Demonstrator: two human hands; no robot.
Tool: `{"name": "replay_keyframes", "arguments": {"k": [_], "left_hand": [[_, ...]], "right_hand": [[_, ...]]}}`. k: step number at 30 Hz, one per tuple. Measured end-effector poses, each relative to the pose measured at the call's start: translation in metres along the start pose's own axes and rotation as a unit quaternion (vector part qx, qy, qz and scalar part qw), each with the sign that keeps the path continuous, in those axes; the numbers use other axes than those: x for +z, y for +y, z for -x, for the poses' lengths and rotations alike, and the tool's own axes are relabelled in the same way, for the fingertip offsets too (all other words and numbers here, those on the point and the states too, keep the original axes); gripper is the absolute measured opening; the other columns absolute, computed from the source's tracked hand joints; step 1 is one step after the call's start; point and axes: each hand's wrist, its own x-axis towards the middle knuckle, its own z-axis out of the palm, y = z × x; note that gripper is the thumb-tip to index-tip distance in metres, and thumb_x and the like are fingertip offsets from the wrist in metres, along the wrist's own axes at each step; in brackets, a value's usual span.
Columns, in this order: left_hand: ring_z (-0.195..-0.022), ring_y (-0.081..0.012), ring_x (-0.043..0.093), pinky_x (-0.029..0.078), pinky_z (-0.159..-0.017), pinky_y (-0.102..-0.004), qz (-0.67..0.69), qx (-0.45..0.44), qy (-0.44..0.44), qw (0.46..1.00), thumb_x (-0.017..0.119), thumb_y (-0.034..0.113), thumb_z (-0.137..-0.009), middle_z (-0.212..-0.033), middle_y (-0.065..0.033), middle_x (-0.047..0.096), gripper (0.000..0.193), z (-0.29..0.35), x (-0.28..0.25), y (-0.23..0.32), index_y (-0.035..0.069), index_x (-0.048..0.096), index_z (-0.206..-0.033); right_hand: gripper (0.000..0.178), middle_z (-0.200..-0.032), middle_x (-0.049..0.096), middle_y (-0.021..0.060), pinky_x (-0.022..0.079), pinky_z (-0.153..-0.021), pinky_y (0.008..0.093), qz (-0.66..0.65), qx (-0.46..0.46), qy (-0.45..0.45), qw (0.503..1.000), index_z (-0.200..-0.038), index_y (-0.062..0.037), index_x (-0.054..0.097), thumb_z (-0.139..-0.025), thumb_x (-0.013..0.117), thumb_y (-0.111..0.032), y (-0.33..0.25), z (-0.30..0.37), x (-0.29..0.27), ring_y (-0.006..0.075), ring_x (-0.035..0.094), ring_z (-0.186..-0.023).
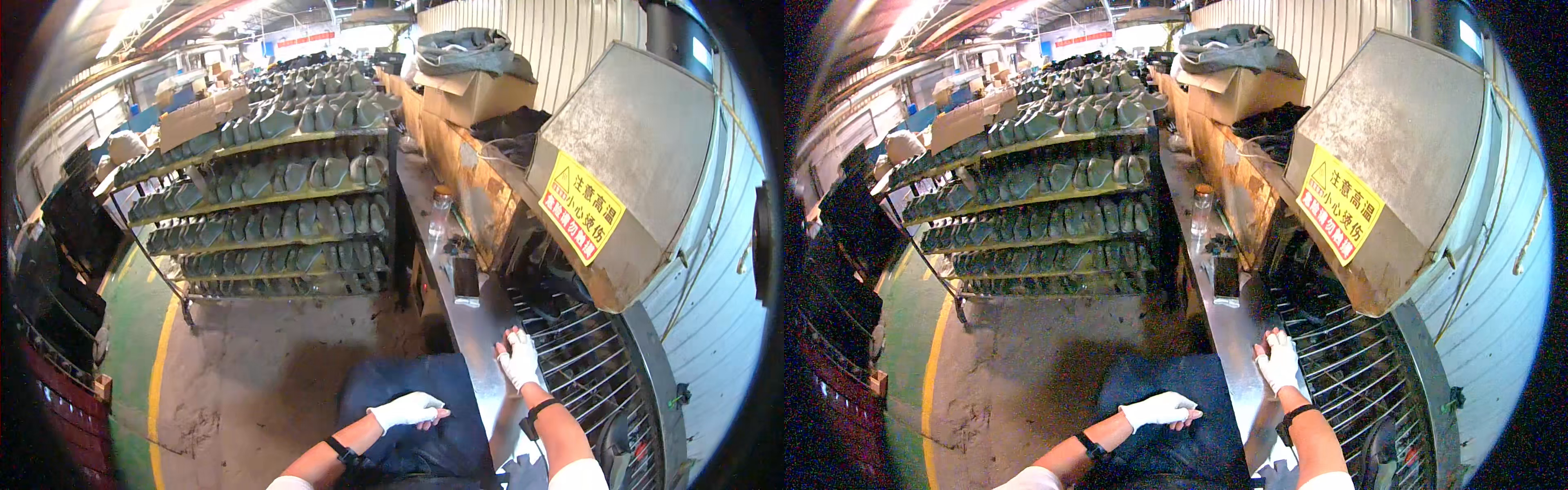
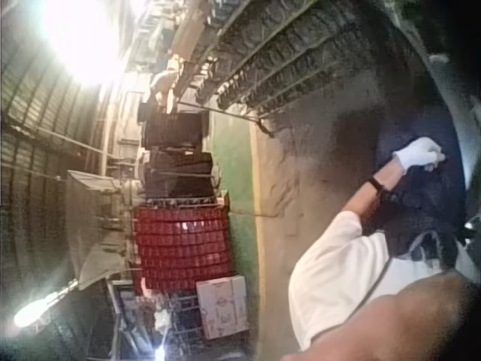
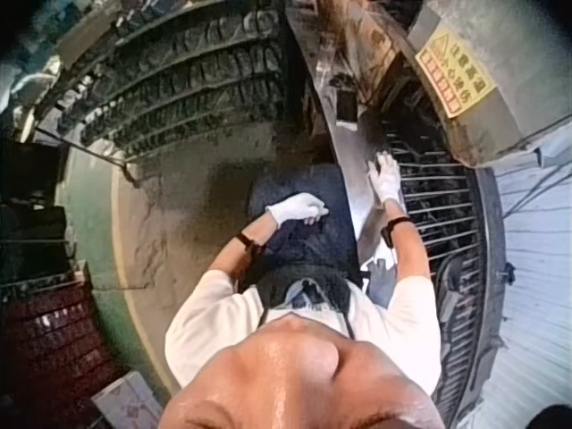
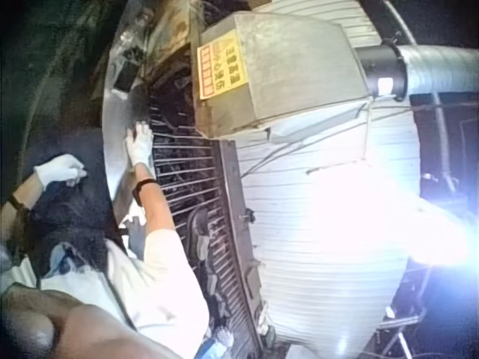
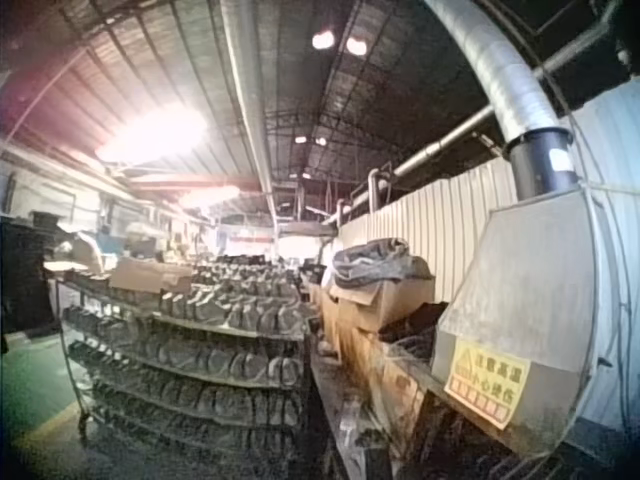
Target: Manually inspecting and manipulating black leather shoes at a factory workstation before placing them on a conveyor.
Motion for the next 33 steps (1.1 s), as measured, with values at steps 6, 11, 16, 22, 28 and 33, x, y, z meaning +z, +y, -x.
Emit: {"name": "replay_keyframes", "arguments": {"k": [6,11,16,22,28,33], "left_hand": [[-0.062,-0.0107,0.062,0.049,-0.055,-0.028,-0.042,-0.006,-0.005,0.999,0.064,0.037,-0.109,-0.075,-0.0022,0.066,0.041,-0.002,-0.001,0.003,0.003,0.068,-0.087],[-0.062,-0.0104,0.062,0.048,-0.055,-0.0278,-0.053,-0.026,0.011,0.998,0.065,0.042,-0.108,-0.073,-0.0019,0.066,0.045,0.002,0.004,0.011,0.004,0.068,-0.084],[-0.062,-0.0105,0.063,0.049,-0.056,-0.0275,-0.049,-0.02,0.019,0.998,0.064,0.044,-0.108,-0.072,-0.0019,0.066,0.047,-0.001,0.003,0.002,0.004,0.068,-0.084],[-0.062,-0.0101,0.064,0.05,-0.057,-0.027,-0.055,-0.03,0.024,0.998,0.063,0.046,-0.108,-0.072,-0.002,0.067,0.048,-0.001,0.006,0.007,0.005,0.068,-0.084],[-0.062,-0.0099,0.064,0.048,-0.055,-0.0273,-0.042,-0.011,0.02,0.999,0.064,0.045,-0.108,-0.071,-0.002,0.066,0.048,0.001,0.007,0.012,0.004,0.068,-0.085],[-0.061,-0.01,0.061,0.048,-0.055,-0.0282,-0.032,-0.009,0.025,0.999,0.064,0.038,-0.109,-0.076,-0.0017,0.066,0.041,-0.001,0.005,0.002,0.004,0.068,-0.088]], "right_hand": [[0.038,-0.123,0.064,0.0182,0.05,-0.103,0.0505,-0.01,0.001,0.004,1.0,-0.115,-0.0062,0.071,-0.089,0.076,-0.034,-0.001,0.002,0.002,0.0412,0.059,-0.119],[0.039,-0.124,0.064,0.0193,0.05,-0.104,0.0505,-0.009,-0.001,0.006,1.0,-0.115,-0.0054,0.071,-0.089,0.077,-0.035,0.001,0.003,0.001,0.0414,0.059,-0.12],[0.042,-0.127,0.064,0.0205,0.048,-0.106,0.0506,-0.013,-0.001,0.002,1.0,-0.119,-0.0038,0.071,-0.09,0.076,-0.035,0.002,0.004,0.003,0.0419,0.058,-0.122],[0.043,-0.13,0.063,0.0209,0.048,-0.107,0.0504,-0.009,-0.002,0.01,1.0,-0.12,-0.0037,0.071,-0.091,0.075,-0.035,0.004,0.006,0.006,0.0412,0.058,-0.124],[0.042,-0.134,0.063,0.023,0.048,-0.108,0.0513,-0.013,0.007,-0.014,1.0,-0.118,-0.0038,0.07,-0.092,0.073,-0.036,0.001,0.003,0.004,0.0434,0.058,-0.127],[0.046,-0.141,0.062,0.0244,0.047,-0.112,0.0513,-0.011,0.018,-0.029,0.999,-0.126,-0.004,0.07,-0.093,0.073,-0.036,0.004,0.003,0.005,0.0449,0.057,-0.13]]}}
